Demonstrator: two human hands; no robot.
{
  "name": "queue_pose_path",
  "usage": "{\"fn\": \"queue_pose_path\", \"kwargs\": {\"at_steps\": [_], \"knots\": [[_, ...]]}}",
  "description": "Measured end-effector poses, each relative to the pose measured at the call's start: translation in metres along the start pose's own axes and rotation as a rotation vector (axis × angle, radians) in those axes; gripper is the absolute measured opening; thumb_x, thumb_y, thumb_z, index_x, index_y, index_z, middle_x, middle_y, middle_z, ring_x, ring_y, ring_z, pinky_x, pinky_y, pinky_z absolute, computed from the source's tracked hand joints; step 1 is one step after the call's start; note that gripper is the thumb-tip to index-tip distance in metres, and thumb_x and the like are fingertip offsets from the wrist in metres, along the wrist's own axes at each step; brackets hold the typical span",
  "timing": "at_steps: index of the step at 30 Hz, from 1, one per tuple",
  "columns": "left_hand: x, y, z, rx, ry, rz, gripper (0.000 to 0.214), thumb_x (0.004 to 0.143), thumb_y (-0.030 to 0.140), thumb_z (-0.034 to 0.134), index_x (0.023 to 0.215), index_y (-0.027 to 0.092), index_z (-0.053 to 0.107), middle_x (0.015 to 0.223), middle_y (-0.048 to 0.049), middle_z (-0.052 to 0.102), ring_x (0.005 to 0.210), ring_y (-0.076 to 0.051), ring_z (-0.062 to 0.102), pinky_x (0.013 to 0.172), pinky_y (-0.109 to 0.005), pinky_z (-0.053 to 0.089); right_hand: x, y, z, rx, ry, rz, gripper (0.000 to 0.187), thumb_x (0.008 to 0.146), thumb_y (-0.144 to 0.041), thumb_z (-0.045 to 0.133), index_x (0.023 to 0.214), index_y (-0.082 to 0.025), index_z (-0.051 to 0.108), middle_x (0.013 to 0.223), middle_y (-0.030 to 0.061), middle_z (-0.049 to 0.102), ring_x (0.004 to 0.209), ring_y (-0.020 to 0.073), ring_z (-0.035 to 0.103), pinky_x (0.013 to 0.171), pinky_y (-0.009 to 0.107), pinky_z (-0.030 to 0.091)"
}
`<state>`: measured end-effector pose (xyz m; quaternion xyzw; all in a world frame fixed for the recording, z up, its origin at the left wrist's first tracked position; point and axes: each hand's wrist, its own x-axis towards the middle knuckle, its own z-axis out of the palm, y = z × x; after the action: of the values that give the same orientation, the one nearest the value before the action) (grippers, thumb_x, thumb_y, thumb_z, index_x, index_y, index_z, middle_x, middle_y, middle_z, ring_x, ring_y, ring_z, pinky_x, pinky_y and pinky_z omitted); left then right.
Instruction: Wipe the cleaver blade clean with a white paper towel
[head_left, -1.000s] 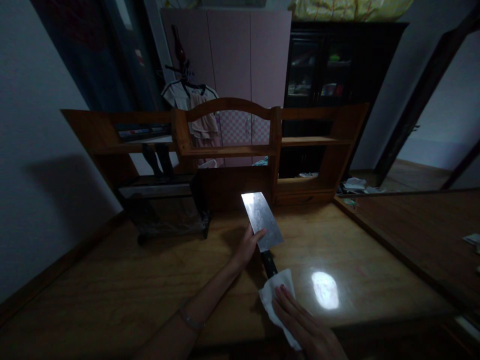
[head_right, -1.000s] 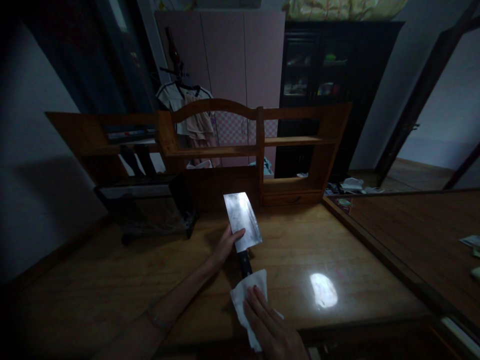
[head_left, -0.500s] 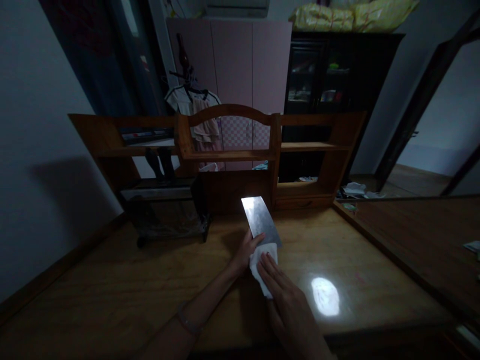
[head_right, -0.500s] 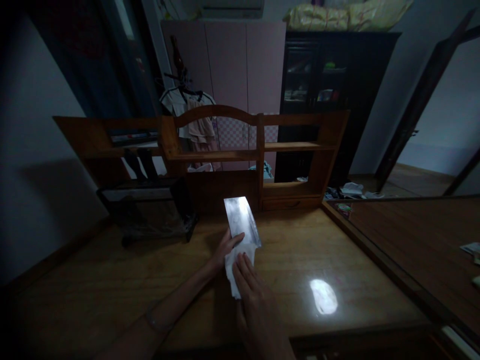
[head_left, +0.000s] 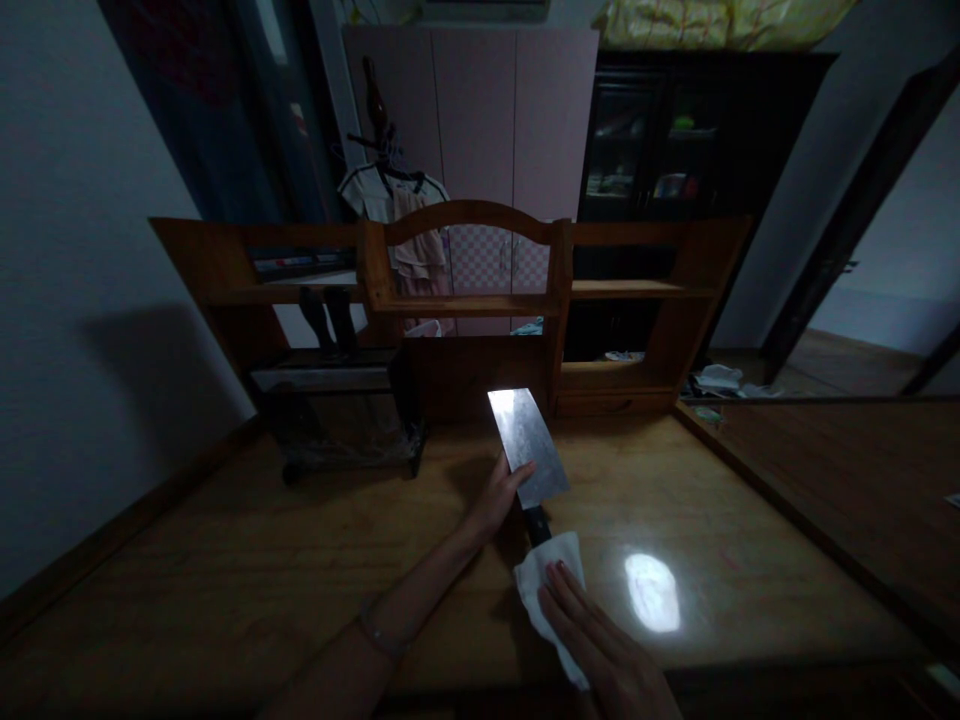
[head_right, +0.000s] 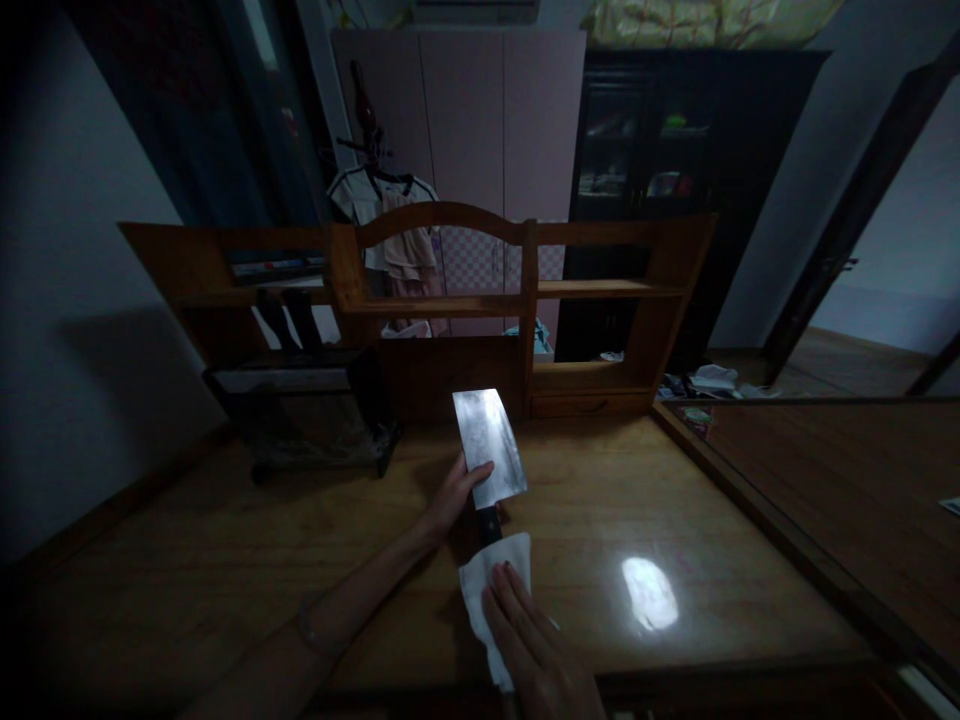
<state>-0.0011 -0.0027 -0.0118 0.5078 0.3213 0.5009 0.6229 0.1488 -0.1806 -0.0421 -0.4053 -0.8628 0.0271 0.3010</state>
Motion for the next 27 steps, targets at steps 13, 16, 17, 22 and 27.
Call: {"fn": "queue_pose_path", "kwargs": {"at_steps": [13, 16, 17, 22, 27], "knots": [[0.007, -0.002, 0.001, -0.279, 0.040, -0.158, 0.039, 0.068, 0.035, 0.077, 0.097, 0.013, 0.060, 0.091, -0.0073, 0.066, 0.073, -0.018, 0.063, 0.064, -0.028, 0.052, 0.027, -0.011, -0.037, 0.611, 0.372, 0.565, 0.037, 0.099, -0.035, 0.038, 0.128, -0.024, 0.059, 0.136, 0.0041, 0.049, 0.129, 0.0250, 0.041, 0.105, 0.043, 0.037], [0.010, -0.003, -0.001, -0.415, 0.112, -0.202, 0.039, 0.068, 0.039, 0.078, 0.091, 0.012, 0.062, 0.089, -0.0075, 0.067, 0.073, -0.015, 0.063, 0.068, -0.025, 0.051, 0.053, -0.014, -0.028, 0.686, 0.321, 0.524, 0.038, 0.100, -0.033, 0.040, 0.133, -0.024, 0.053, 0.136, 0.0044, 0.049, 0.131, 0.0240, 0.039, 0.109, 0.046, 0.030], [0.010, -0.003, -0.003, -0.461, 0.111, -0.237, 0.040, 0.069, 0.044, 0.076, 0.089, 0.013, 0.062, 0.086, -0.0072, 0.067, 0.071, -0.015, 0.063, 0.066, -0.025, 0.051, 0.057, -0.016, -0.021, 0.680, 0.290, 0.506, 0.039, 0.100, -0.030, 0.037, 0.137, -0.024, 0.049, 0.139, 0.0040, 0.046, 0.132, 0.0231, 0.036, 0.110, 0.046, 0.029], [0.009, -0.002, -0.017, -0.733, 0.008, -0.321, 0.031, 0.088, 0.037, 0.054, 0.065, 0.017, 0.049, 0.053, 0.0032, 0.046, 0.045, -0.008, 0.045, 0.060, -0.024, 0.048, 0.049, -0.022, 0.018, 0.523, 0.182, 0.261, 0.052, 0.092, -0.012, 0.036, 0.142, -0.024, 0.041, 0.148, 0.0036, 0.031, 0.136, 0.0214, 0.028, 0.111, 0.045, 0.027], [0.000, -0.005, -0.025, -0.892, -0.056, -0.242, 0.030, 0.090, 0.004, 0.033, 0.065, 0.017, 0.041, 0.054, 0.0044, 0.034, 0.043, -0.005, 0.033, 0.054, -0.017, 0.040, 0.035, -0.027, 0.017, 0.328, 0.046, 0.108, 0.071, 0.076, -0.001, 0.039, 0.145, -0.017, 0.037, 0.149, 0.0083, 0.026, 0.136, 0.0234, 0.026, 0.108, 0.042, 0.033]]}}
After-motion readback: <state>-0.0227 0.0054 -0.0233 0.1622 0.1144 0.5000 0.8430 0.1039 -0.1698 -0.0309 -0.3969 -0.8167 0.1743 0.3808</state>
